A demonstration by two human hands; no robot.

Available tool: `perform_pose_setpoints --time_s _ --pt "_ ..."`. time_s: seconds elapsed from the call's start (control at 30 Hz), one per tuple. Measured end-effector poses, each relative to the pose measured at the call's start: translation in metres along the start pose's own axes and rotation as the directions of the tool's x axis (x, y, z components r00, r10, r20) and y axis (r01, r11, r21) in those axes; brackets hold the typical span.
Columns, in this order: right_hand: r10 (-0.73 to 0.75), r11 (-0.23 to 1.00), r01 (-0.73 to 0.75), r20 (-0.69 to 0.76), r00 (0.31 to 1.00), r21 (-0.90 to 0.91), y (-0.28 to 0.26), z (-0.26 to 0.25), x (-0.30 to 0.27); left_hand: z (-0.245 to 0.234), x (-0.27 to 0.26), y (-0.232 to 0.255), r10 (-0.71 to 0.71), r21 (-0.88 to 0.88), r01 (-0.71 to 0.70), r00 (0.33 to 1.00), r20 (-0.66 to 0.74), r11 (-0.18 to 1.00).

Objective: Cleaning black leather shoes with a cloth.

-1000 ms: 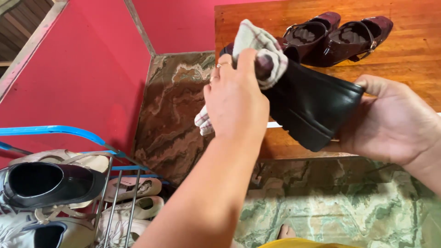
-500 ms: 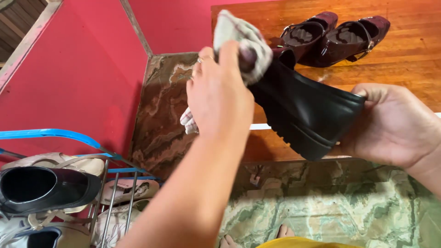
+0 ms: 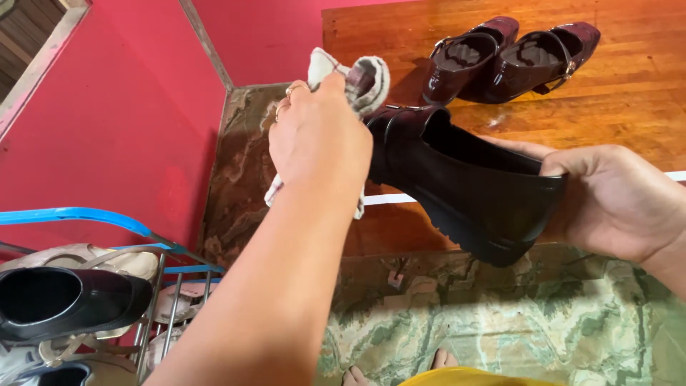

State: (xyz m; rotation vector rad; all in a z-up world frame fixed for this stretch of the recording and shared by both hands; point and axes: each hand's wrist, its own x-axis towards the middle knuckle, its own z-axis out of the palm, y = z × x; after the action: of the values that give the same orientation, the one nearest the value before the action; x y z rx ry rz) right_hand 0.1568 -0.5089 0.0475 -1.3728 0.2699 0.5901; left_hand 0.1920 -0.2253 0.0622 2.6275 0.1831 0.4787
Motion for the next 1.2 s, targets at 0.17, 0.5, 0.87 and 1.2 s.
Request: perform_pose_setpoints --time_s 0.17,0.5,0.87,1.2 --pt "0.051 0.999 -0.052 -0.077 0.996 -0.015 -0.005 0.007 -0.003 -0.003 -0.041 0.036 0.240 0.058 -0.240 0.971 0.005 0.969" --pt "0.030 0.991 -0.051 -0.166 0.986 -0.123 -0.016 0.014 -0.008 0.003 -0.025 0.028 0.066 0.030 -0.074 0.974 0.215 0.997" --pt "-0.200 0.879 0.101 -0.168 0.965 -0.465 -0.018 0.001 0.000 0.032 -0.020 0.009 -0.016 0.030 0.010 0.977 0.214 0.999" --pt "-0.434 0.632 0.310 0.008 0.901 -0.710 -0.009 -0.012 -0.001 0.020 -0.037 0.020 0.422 -0.063 -0.422 0.906 -0.028 0.904"
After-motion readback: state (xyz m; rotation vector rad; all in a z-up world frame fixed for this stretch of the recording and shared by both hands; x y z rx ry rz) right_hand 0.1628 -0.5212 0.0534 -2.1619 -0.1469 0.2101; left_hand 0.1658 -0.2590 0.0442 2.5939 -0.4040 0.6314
